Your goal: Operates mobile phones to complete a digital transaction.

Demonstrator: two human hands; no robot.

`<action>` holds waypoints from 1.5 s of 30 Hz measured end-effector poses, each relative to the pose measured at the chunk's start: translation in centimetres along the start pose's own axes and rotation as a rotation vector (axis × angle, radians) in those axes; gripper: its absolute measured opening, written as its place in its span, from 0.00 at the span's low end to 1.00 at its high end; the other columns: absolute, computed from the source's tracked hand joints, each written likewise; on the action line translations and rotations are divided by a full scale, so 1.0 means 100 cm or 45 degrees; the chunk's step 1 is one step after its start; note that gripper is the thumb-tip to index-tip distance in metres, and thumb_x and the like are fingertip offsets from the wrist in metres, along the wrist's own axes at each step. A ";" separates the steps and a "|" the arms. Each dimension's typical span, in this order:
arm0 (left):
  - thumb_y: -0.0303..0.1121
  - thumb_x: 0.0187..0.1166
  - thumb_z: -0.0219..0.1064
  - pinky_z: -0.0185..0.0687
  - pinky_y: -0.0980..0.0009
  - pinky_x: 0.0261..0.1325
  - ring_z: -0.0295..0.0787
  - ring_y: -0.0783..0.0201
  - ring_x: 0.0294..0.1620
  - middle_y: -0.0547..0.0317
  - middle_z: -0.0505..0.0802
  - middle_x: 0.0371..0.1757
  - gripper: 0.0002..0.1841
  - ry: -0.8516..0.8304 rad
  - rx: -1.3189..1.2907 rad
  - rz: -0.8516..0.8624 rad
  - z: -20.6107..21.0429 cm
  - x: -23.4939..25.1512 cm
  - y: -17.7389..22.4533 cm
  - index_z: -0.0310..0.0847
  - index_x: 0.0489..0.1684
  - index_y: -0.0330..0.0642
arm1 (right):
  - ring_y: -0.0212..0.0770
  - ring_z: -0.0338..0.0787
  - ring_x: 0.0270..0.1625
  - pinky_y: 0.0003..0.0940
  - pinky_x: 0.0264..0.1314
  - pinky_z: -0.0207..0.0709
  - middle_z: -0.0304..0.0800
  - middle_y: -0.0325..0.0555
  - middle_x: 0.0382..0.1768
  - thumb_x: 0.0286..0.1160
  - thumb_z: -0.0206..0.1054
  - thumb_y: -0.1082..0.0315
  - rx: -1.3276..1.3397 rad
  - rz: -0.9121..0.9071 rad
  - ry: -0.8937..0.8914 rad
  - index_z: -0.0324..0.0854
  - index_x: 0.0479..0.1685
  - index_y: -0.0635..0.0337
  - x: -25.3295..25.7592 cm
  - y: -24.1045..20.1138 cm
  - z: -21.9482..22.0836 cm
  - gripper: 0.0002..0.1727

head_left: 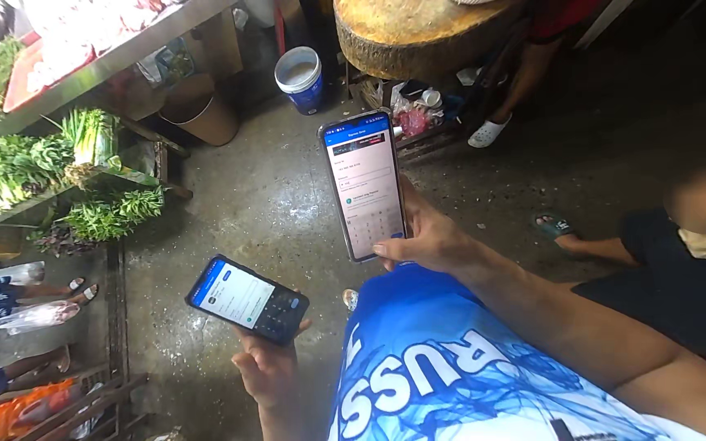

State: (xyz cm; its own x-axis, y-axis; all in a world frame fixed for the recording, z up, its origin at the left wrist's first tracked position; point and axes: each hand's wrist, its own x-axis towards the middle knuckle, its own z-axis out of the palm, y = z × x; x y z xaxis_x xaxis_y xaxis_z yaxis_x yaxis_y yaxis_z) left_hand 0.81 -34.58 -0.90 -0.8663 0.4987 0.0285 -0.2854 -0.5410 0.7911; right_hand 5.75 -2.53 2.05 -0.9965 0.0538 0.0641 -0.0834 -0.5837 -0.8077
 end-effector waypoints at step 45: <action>0.72 0.67 0.66 0.93 0.46 0.54 0.84 0.43 0.74 0.53 0.82 0.80 0.46 0.212 -0.016 0.194 -0.047 -0.036 0.037 0.50 0.89 0.78 | 0.45 0.91 0.61 0.39 0.51 0.91 0.83 0.44 0.68 0.72 0.63 0.74 0.171 0.043 -0.408 0.54 0.84 0.33 0.028 0.032 0.054 0.40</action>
State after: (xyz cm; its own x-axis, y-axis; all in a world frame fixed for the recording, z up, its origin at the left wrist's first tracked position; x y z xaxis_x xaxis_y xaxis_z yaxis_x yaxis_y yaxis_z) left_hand 0.95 -41.59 -0.96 -0.9552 0.2925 0.0447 -0.1505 -0.6105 0.7776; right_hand 2.62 -8.63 2.76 -0.9481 -0.2123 0.2369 -0.0293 -0.6834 -0.7295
